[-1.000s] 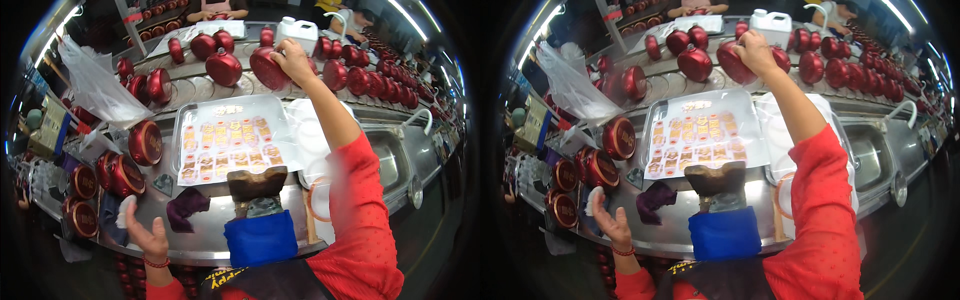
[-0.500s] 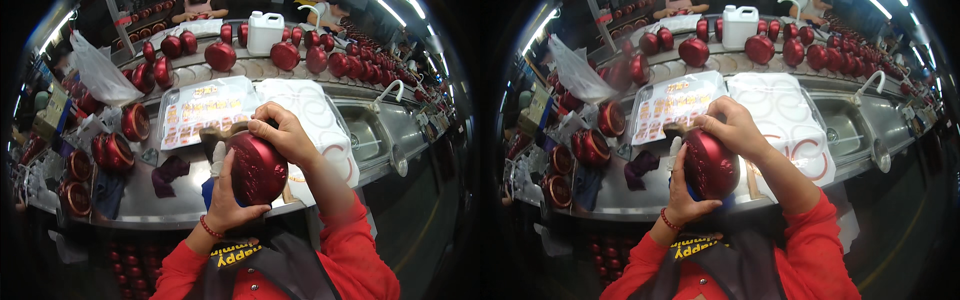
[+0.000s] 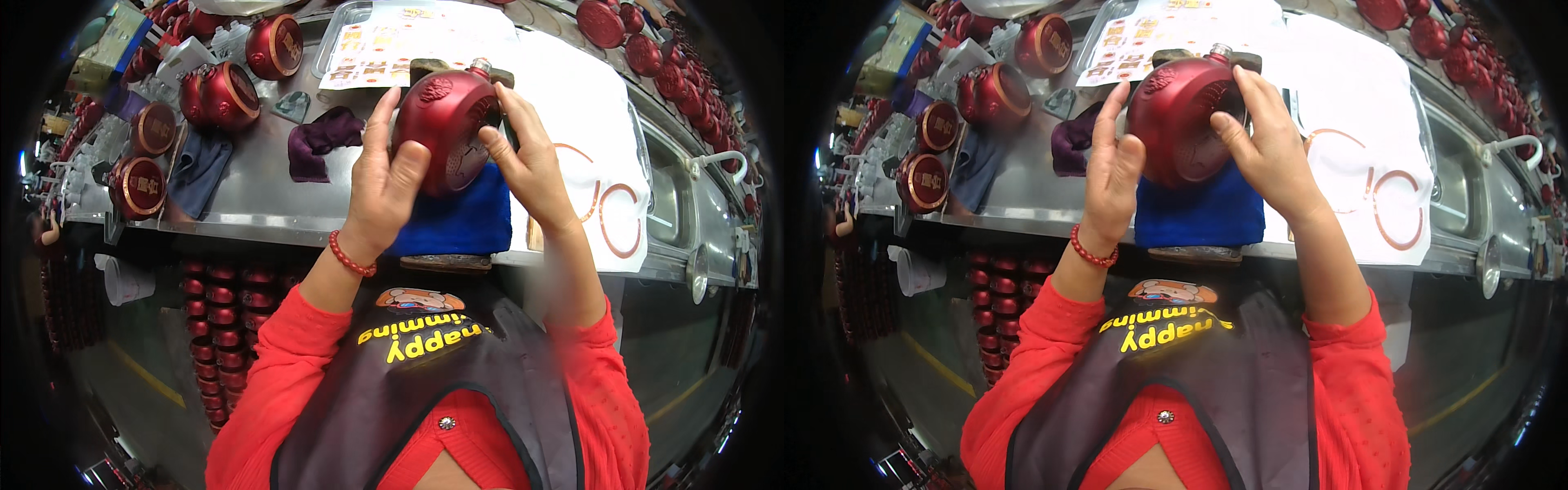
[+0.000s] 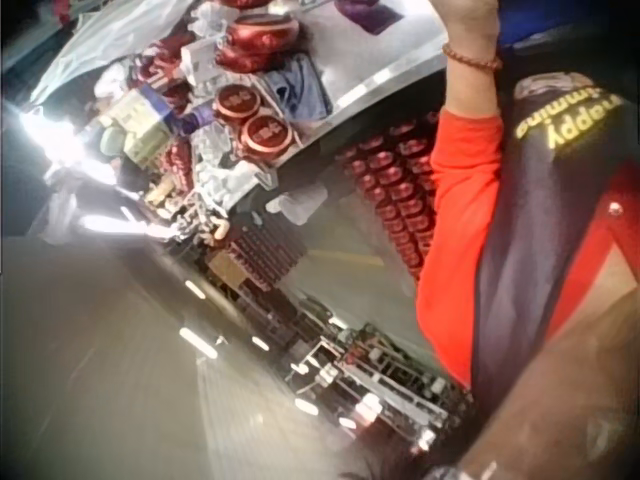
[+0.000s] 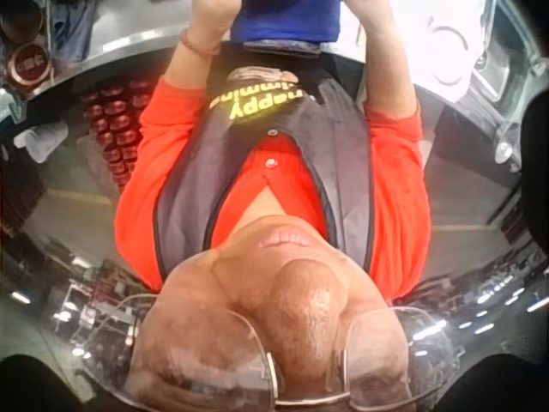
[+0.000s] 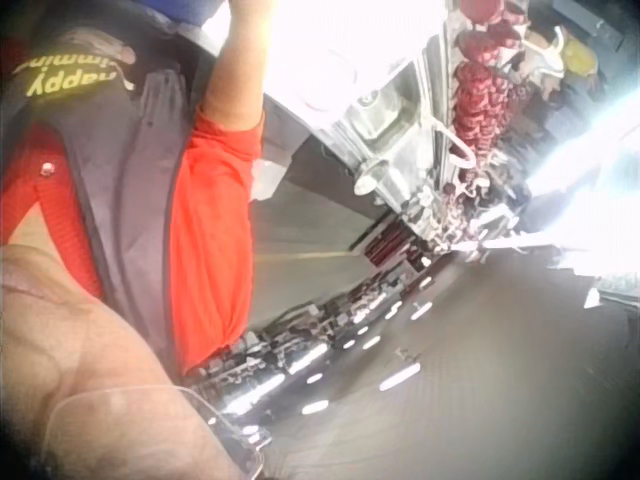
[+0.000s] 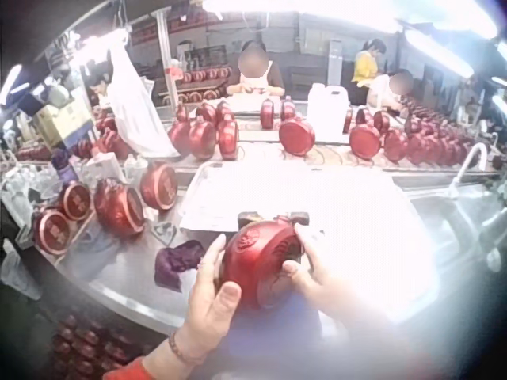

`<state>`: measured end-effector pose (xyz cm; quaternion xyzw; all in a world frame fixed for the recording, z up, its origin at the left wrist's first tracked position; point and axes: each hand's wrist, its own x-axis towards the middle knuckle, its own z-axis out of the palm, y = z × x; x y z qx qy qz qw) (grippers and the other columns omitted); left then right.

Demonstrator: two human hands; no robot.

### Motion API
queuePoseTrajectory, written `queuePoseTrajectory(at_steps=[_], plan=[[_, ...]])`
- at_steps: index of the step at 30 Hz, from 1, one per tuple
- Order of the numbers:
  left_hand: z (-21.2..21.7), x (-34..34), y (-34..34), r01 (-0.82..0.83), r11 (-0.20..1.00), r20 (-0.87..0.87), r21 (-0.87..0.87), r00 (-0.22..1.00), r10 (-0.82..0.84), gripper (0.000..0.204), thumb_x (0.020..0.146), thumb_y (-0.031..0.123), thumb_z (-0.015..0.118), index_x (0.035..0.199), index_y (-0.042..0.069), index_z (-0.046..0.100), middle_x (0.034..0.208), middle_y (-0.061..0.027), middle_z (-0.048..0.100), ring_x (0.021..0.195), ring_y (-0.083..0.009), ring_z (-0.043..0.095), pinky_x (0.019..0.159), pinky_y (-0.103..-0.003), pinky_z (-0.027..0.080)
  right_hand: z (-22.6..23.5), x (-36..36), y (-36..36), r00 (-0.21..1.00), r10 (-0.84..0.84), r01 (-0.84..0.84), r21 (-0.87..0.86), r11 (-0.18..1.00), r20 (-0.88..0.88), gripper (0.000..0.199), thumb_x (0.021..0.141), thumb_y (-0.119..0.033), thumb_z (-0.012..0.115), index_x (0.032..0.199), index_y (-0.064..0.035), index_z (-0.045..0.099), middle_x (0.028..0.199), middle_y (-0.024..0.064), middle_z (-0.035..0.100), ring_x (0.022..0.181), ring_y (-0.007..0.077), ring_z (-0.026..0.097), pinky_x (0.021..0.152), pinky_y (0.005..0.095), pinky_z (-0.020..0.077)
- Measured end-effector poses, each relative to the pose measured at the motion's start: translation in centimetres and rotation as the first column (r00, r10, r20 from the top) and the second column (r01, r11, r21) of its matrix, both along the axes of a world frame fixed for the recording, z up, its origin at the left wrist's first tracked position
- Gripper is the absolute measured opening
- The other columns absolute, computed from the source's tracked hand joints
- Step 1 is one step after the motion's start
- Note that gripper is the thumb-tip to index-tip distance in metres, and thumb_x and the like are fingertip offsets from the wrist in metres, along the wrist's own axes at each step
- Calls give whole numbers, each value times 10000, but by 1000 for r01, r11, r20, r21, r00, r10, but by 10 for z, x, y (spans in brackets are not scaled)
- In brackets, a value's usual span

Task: The person wipes a red round container with a cloth, then applies a gold sticker to its surface and smooths it down. The person repeats this process on several similar containers, handling them one at a time on a stainless steel workbench.

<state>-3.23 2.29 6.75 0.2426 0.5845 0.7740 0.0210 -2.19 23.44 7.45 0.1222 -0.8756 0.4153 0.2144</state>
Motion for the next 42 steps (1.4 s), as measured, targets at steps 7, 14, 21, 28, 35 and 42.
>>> queuePoseTrajectory(at_steps=[7,14,21,28,35,42], plan=[[-6,-14,6,-49,998,182,33,982,42,772,954,282,738,1508,-58,321,1373,-199,572,1245,-231,583,1066,-365,485,19,-1,34,991,115,-109,-91,990,61,440,1042,-185,608,1448,-30,545,1409,205,593,1307,328,583,1085,401,463],[-30,-10,-3,-292,830,-157,-476,956,246,757,971,309,705,1498,-77,324,1349,-225,555,1273,-296,559,1108,-403,431,2,-142,101,977,-195,82,702,707,83,416,1004,13,492,1318,-150,712,1506,145,523,1371,337,519,1121,423,459],[-30,-11,-3,-174,925,-30,-337,984,174,775,969,290,692,1514,-85,289,1386,-244,542,1278,-308,560,1107,-413,430,-26,-197,119,953,-299,82,899,429,55,315,973,-143,583,1216,-221,768,1534,104,504,1426,301,458,1115,488,438],[-28,-13,-5,-84,952,51,-294,993,103,885,968,380,726,1529,-99,236,1418,-260,531,1322,-304,540,1124,-417,416,-47,-218,148,827,-559,387,657,647,64,460,864,-477,736,1003,-41,782,1095,209,743,1099,376,681,967,447,517],[-25,-15,-5,-94,957,59,-275,992,114,879,964,392,734,1529,-84,257,1399,-228,549,1293,-282,556,1105,-396,434,-62,-204,182,873,-416,446,-68,893,256,311,922,-358,711,1002,-59,746,756,19,624,704,108,560,607,323,450],[-32,-16,2,-70,983,177,-168,979,100,739,993,330,710,1487,-74,338,1343,-200,604,1224,-235,603,1065,-375,470,-104,-137,274,691,-705,351,779,519,158,299,920,-275,670,1052,-17,746,1012,210,725,894,417,686,881,478,541]])
